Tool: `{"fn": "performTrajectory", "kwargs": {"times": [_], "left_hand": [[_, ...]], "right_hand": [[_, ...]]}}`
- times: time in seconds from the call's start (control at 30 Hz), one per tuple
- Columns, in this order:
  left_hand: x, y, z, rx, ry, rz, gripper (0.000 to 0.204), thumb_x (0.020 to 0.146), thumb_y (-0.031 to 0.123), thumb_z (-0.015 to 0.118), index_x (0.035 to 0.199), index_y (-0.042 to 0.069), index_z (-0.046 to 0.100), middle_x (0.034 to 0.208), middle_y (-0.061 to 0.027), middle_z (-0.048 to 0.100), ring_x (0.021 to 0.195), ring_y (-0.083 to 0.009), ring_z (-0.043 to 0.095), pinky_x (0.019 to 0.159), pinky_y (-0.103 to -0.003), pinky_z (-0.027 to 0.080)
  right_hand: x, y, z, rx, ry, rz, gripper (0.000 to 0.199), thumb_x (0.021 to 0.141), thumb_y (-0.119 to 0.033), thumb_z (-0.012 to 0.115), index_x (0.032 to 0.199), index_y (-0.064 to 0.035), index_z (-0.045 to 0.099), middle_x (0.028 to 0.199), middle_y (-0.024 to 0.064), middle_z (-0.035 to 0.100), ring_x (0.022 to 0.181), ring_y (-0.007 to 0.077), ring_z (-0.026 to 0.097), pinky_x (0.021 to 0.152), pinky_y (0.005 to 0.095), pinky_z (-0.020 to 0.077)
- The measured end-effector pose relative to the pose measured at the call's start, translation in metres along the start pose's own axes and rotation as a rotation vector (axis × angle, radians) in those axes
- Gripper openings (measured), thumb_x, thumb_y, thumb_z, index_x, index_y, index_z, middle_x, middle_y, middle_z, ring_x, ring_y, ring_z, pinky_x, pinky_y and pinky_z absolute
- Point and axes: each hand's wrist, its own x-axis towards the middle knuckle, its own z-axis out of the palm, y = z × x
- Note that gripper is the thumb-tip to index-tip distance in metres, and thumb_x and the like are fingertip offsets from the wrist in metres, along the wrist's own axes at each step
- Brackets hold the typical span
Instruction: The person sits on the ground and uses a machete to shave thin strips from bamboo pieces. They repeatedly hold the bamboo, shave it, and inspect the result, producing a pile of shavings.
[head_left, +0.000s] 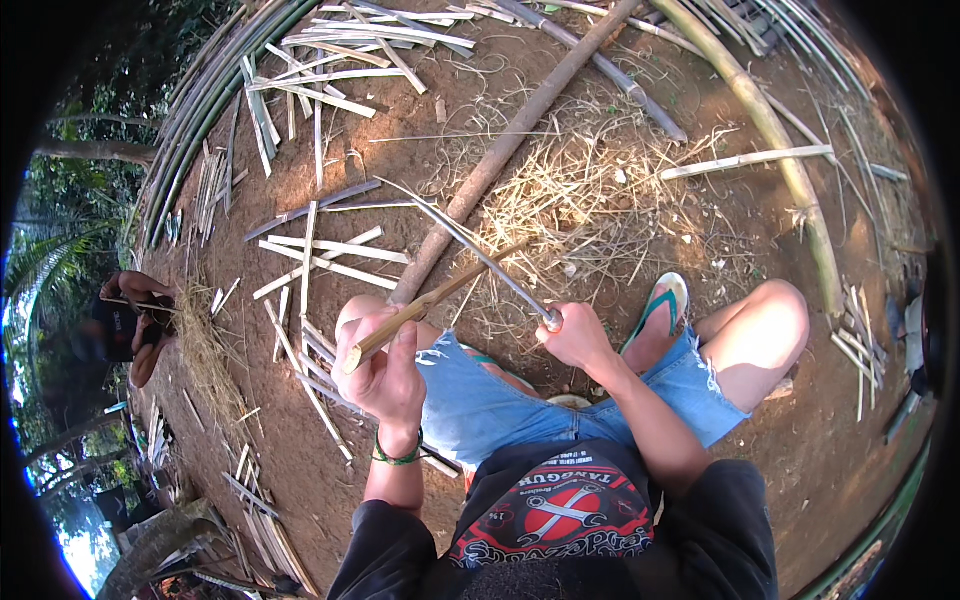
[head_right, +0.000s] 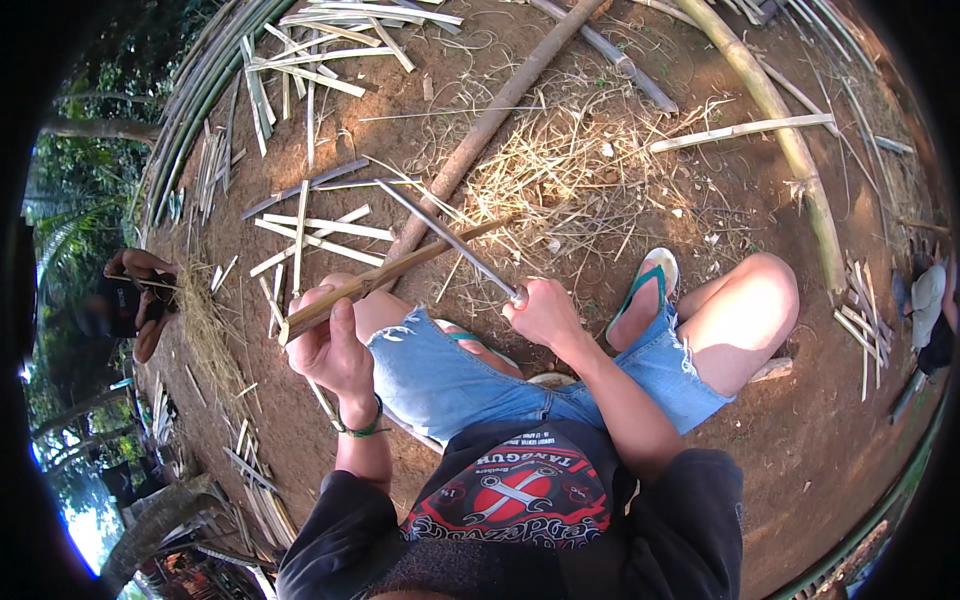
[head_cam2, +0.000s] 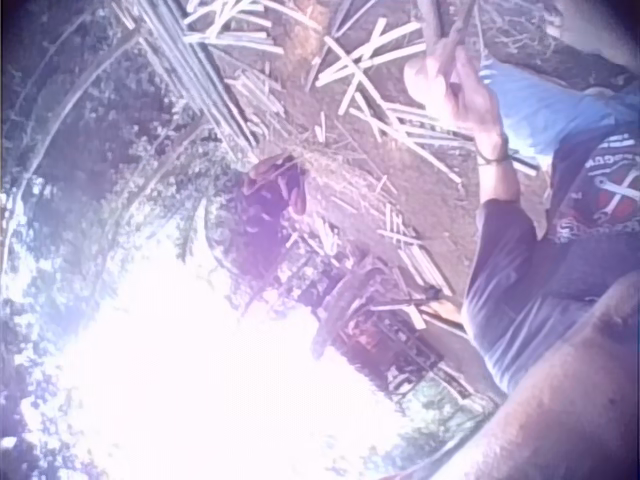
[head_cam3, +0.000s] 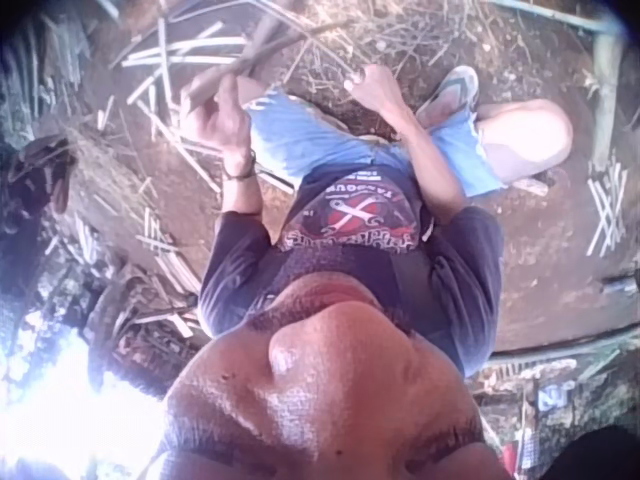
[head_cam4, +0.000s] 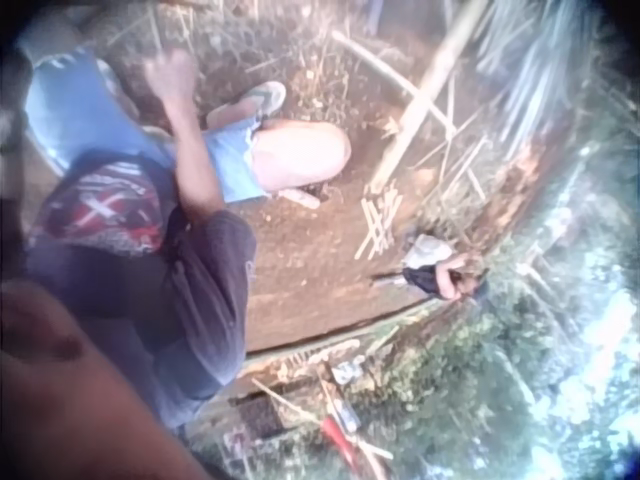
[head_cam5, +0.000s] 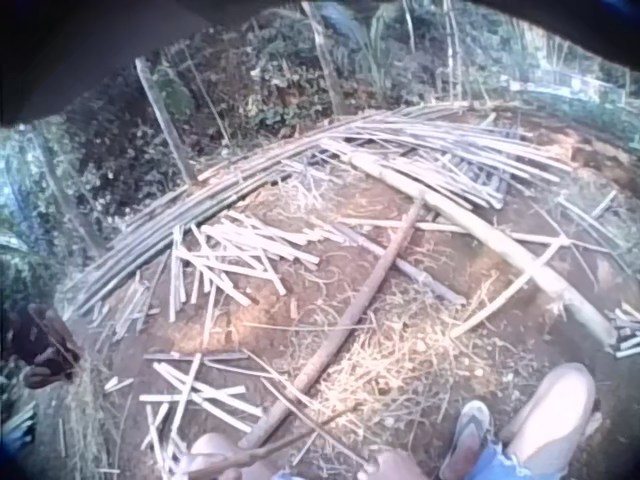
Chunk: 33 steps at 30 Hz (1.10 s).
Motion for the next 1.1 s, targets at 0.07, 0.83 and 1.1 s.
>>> {"fn": "performTrajectory", "kwargs": {"times": [0.07, 0.83, 1.1], "left_hand": [[0.0, 0.003, 0.001, 0.025, -0.02, 0.016, 0.019, 0.09, -0.007, 0.067, 0.109, -0.008, 0.063, 0.099, -0.012, 0.065, 0.085, -0.0177, 0.066, 0.076, -0.03, 0.055], [0.034, 0.005, -0.019, -0.258, -0.485, 0.076, 0.03, 0.074, 0.026, 0.085, 0.079, 0.002, 0.068, 0.084, -0.0106, 0.071, 0.08, -0.0253, 0.07, 0.074, -0.035, 0.054], [0.031, 0.001, -0.028, -0.185, -0.467, 0.072, 0.031, 0.076, 0.028, 0.085, 0.078, 0.001, 0.068, 0.084, -0.0113, 0.071, 0.08, -0.0251, 0.07, 0.071, -0.034, 0.055]], "right_hand": [[0.01, 0.04, 0.017, -0.022, 0.036, -0.013, 0.025, 0.076, -0.023, 0.07, 0.081, 0.002, 0.066, 0.074, 0.0238, 0.066, 0.076, 0.0434, 0.066, 0.071, 0.048, 0.0536], [-0.028, -0.009, -0.024, 0.031, -0.017, -0.155, 0.023, 0.073, -0.019, 0.07, 0.079, 0.0029, 0.066, 0.065, 0.0249, 0.059, 0.067, 0.0437, 0.062, 0.063, 0.0475, 0.0494], [-0.018, 0.024, -0.004, -0.046, -0.034, -0.045, 0.026, 0.073, -0.023, 0.07, 0.082, 0.0016, 0.067, 0.07, 0.0246, 0.064, 0.072, 0.0439, 0.065, 0.068, 0.0494, 0.053]]}}
